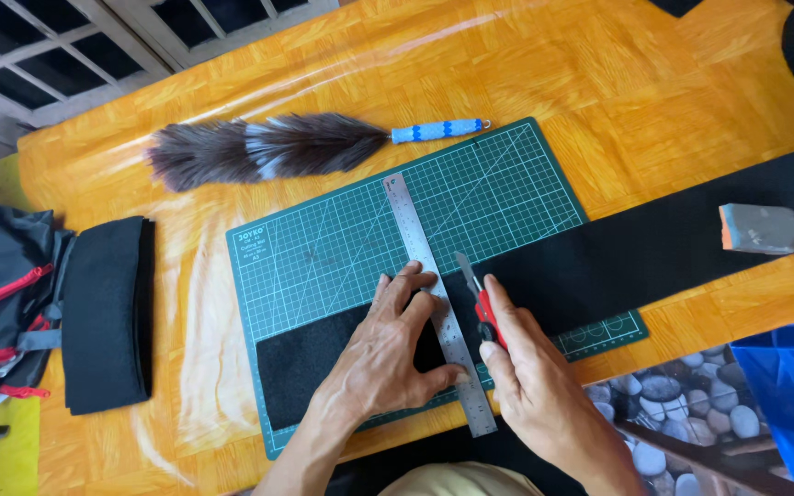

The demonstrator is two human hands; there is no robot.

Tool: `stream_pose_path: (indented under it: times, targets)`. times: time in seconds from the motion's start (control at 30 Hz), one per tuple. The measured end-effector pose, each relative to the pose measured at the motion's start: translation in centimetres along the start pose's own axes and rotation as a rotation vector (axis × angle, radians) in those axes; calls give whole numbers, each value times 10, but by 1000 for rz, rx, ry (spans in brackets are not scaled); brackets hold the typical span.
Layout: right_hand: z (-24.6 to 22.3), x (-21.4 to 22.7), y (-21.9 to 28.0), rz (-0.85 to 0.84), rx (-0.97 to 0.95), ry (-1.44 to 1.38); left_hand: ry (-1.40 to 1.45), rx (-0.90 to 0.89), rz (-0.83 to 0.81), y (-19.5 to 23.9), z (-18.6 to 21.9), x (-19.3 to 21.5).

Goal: The person uses a metal ruler and a red utility knife to cut a long strip of black fabric on a green cutting mat. They align the ruler along the fabric and slice through the material to create a straight edge, repeating the process to trim the strip.

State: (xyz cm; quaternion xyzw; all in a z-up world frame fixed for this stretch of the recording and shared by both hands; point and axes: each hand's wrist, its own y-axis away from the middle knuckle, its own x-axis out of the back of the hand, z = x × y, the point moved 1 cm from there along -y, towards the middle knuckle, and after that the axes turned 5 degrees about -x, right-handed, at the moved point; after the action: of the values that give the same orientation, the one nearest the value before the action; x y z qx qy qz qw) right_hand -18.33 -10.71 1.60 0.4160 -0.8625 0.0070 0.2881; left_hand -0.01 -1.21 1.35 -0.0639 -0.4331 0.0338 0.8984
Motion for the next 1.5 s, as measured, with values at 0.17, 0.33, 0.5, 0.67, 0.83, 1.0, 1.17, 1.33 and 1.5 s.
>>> stream_pose_path:
  times: [0.17,0.33,0.5,0.67,0.83,1.0,1.17,1.33,1.5]
  targets:
    - [-10,-5,6,-98,-125,31,-3,-10,33,0,4,1]
    - [-5,-9,2,-27,-1,83,-7,7,54,-1,6,1]
    - [-13,-6,-1,60,151,87,-25,0,45,-1,7,2]
    - [-15,-8,-4,44,129,93,-19,3,41,-1,4,0]
    - [-15,-14,-6,35,107,89,-11,10,50,-1,5,0]
    - [-9,-20,-8,35,114,132,-8,16,44,-1,6,2]
    - [-18,-22,-6,13,55,228,-18,7,55,-1,5,1]
    - [-33,-20,-6,-64,-31,362,-38,3,55,0,3,-2]
    - [-37,-18,-6,-102,-29,429,-37,-5,56,0,2,-2]
